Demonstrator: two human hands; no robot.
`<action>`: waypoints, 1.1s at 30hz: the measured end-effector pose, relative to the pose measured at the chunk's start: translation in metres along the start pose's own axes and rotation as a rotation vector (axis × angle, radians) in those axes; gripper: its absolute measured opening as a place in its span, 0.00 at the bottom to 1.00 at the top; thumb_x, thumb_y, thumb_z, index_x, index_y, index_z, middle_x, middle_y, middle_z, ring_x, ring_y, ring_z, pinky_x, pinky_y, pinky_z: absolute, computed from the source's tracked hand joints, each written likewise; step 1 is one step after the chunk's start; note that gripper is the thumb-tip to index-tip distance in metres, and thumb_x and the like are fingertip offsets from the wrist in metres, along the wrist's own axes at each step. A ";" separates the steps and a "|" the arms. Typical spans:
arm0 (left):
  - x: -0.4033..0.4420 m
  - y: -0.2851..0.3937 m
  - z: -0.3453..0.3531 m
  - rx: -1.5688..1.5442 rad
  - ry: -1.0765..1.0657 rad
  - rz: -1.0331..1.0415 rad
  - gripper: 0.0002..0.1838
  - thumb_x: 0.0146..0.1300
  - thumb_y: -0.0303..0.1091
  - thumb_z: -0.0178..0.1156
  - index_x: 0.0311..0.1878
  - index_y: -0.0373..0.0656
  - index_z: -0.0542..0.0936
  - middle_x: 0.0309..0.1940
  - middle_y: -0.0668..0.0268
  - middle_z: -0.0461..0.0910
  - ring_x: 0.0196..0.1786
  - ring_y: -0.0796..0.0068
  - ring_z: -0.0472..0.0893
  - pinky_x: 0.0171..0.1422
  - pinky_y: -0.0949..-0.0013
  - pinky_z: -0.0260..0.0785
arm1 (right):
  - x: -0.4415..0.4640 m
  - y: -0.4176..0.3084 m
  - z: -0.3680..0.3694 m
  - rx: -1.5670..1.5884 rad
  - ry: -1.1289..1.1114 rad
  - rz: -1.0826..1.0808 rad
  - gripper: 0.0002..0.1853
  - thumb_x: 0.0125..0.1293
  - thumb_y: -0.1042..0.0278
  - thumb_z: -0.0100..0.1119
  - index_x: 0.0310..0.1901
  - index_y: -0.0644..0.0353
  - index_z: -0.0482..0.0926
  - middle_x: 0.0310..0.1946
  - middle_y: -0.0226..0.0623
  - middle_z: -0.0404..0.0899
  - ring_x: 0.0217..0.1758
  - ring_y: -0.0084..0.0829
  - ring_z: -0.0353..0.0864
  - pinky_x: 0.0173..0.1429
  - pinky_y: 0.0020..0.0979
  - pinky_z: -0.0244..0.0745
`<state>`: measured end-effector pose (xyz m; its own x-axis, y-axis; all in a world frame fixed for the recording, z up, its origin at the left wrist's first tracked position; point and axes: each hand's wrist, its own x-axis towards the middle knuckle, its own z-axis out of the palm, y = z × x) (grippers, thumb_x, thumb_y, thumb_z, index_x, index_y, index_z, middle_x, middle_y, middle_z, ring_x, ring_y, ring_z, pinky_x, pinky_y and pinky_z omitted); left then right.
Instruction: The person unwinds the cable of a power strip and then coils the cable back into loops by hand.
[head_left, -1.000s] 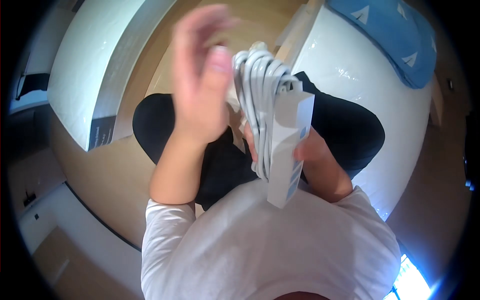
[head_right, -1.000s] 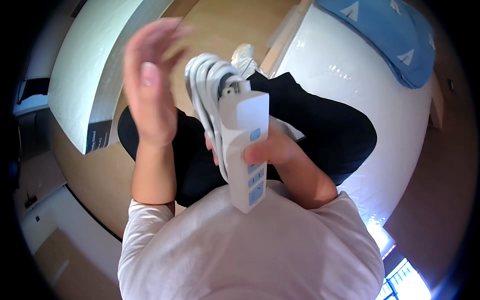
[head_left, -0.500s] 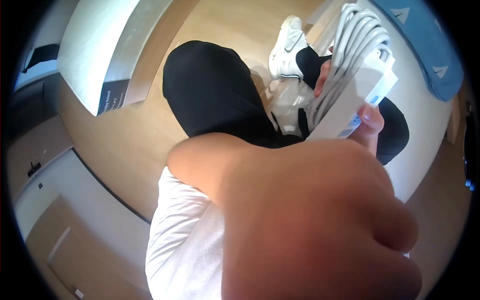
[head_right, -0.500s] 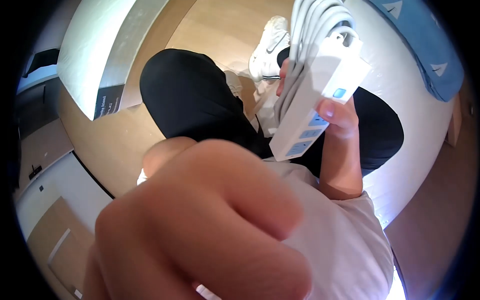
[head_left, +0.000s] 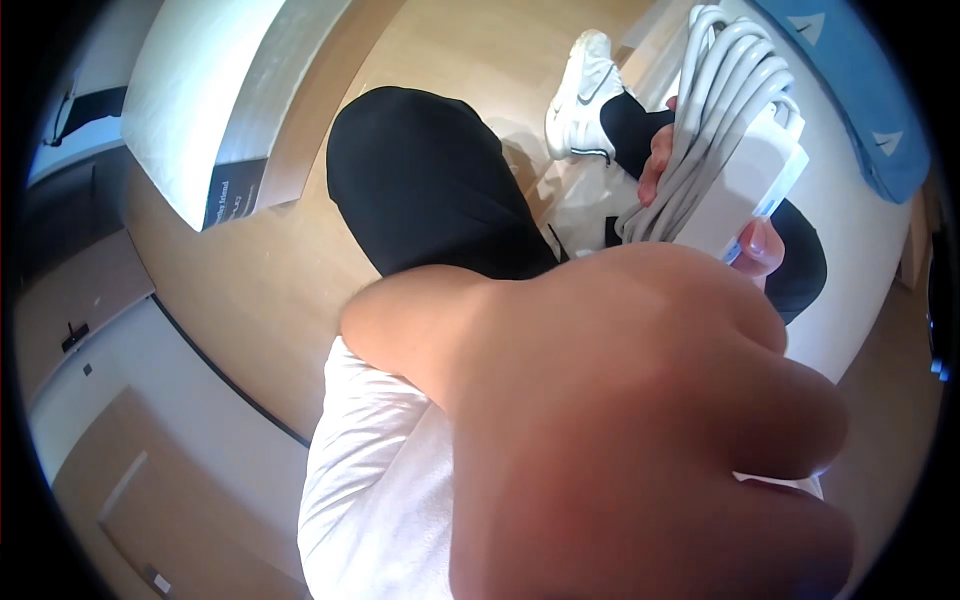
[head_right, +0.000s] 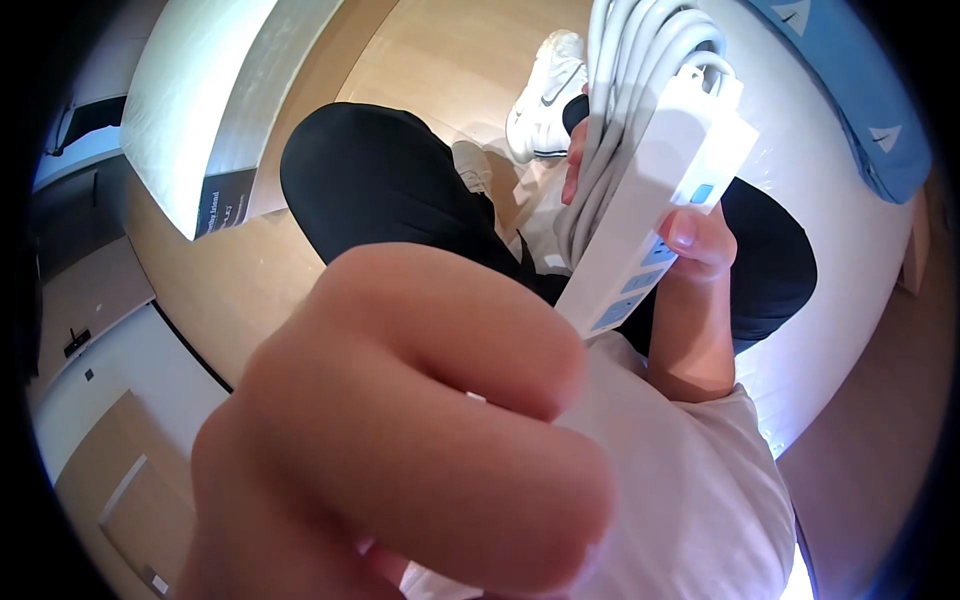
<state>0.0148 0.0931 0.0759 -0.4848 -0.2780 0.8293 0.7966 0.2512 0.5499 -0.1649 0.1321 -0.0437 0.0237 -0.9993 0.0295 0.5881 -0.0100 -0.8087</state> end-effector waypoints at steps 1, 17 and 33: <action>0.000 0.000 0.000 0.001 0.002 0.001 0.15 0.66 0.40 0.59 0.45 0.38 0.73 0.39 0.58 0.77 0.40 0.68 0.80 0.42 0.68 0.72 | -0.002 0.000 -0.002 -0.006 0.001 -0.002 0.57 0.44 0.44 0.73 0.69 0.74 0.59 0.46 0.53 0.76 0.41 0.41 0.84 0.43 0.33 0.81; -0.004 0.000 -0.001 0.070 0.050 -0.023 0.18 0.65 0.42 0.61 0.49 0.39 0.73 0.39 0.60 0.77 0.40 0.69 0.79 0.41 0.68 0.72 | -0.001 0.001 -0.008 0.105 -0.014 0.046 0.59 0.42 0.43 0.71 0.70 0.77 0.57 0.46 0.54 0.75 0.41 0.43 0.83 0.44 0.34 0.79; -0.006 -0.002 -0.009 0.132 0.070 -0.049 0.21 0.64 0.45 0.62 0.53 0.41 0.73 0.39 0.61 0.76 0.39 0.71 0.79 0.40 0.69 0.71 | 0.002 0.004 -0.012 0.155 -0.072 0.022 0.65 0.41 0.38 0.74 0.72 0.76 0.53 0.46 0.50 0.74 0.41 0.43 0.82 0.43 0.34 0.79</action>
<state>0.0199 0.0856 0.0689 -0.4918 -0.3553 0.7949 0.7161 0.3543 0.6014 -0.1725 0.1300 -0.0543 0.0923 -0.9939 0.0596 0.7042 0.0228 -0.7096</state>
